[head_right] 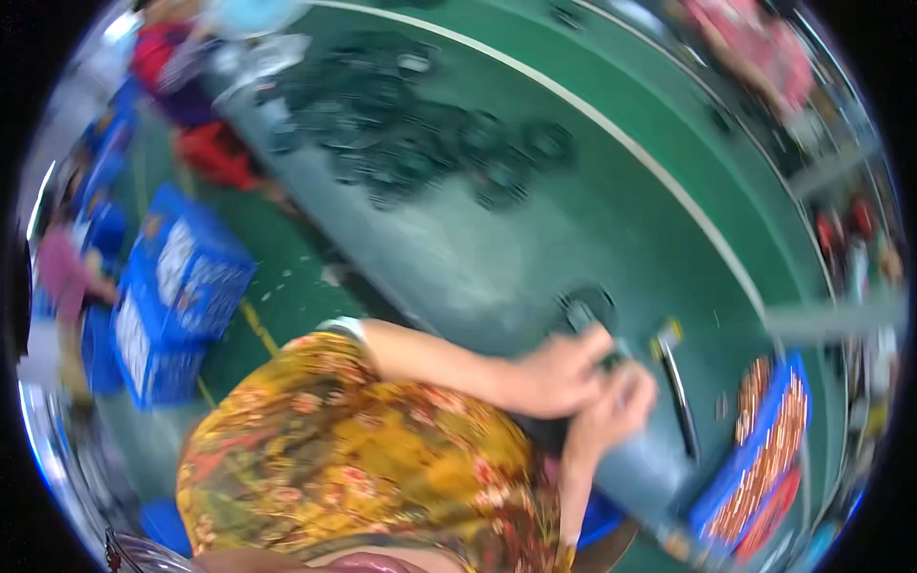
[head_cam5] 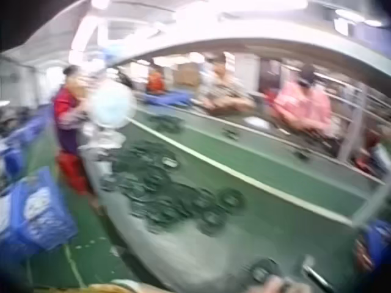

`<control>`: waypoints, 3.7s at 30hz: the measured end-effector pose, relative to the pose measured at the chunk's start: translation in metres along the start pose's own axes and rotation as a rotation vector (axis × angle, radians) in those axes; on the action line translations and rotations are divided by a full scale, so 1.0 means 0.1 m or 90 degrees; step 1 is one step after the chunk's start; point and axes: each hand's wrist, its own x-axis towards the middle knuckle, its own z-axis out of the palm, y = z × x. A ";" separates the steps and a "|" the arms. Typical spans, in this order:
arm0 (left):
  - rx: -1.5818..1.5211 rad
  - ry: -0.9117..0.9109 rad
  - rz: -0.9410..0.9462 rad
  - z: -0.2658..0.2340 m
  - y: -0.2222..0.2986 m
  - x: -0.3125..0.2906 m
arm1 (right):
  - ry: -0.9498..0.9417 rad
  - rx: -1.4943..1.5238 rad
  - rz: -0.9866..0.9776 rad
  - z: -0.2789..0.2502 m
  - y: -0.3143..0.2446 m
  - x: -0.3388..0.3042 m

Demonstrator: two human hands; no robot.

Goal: Manually inserting copper wire coils into plastic rotor components and securing them by tapping with a rubber mallet on a production line.

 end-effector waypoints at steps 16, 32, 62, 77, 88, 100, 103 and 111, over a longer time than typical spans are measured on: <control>-0.229 -0.080 0.117 -0.04 -0.02 -0.01 | 0.061 -0.204 -0.305 -0.10 -0.06 0.00; -0.219 -0.123 0.217 0.07 -0.26 0.02 | 0.027 0.042 -0.287 -0.19 -0.08 -0.11; -0.116 -0.109 0.200 0.03 -0.24 -0.02 | -0.108 0.261 -0.039 -0.25 0.25 -0.12; -0.330 -0.228 -0.065 -0.16 -0.17 -0.28 | -0.047 -0.233 -0.520 -0.50 -0.02 -0.34; -0.185 -0.133 -0.058 -0.18 -0.01 -0.50 | 0.087 -0.112 -0.406 -0.36 -0.07 -0.56; 0.033 -0.116 0.105 -0.05 -0.04 -0.59 | -0.067 -0.194 -0.243 -0.43 -0.10 -0.65; -0.101 -0.112 0.064 -0.03 -0.08 -0.58 | 0.090 -0.146 -0.218 -0.36 -0.08 -0.73; -0.408 -0.369 -0.167 -0.33 0.22 -0.67 | -0.160 -0.196 -0.402 -0.78 -0.12 -0.65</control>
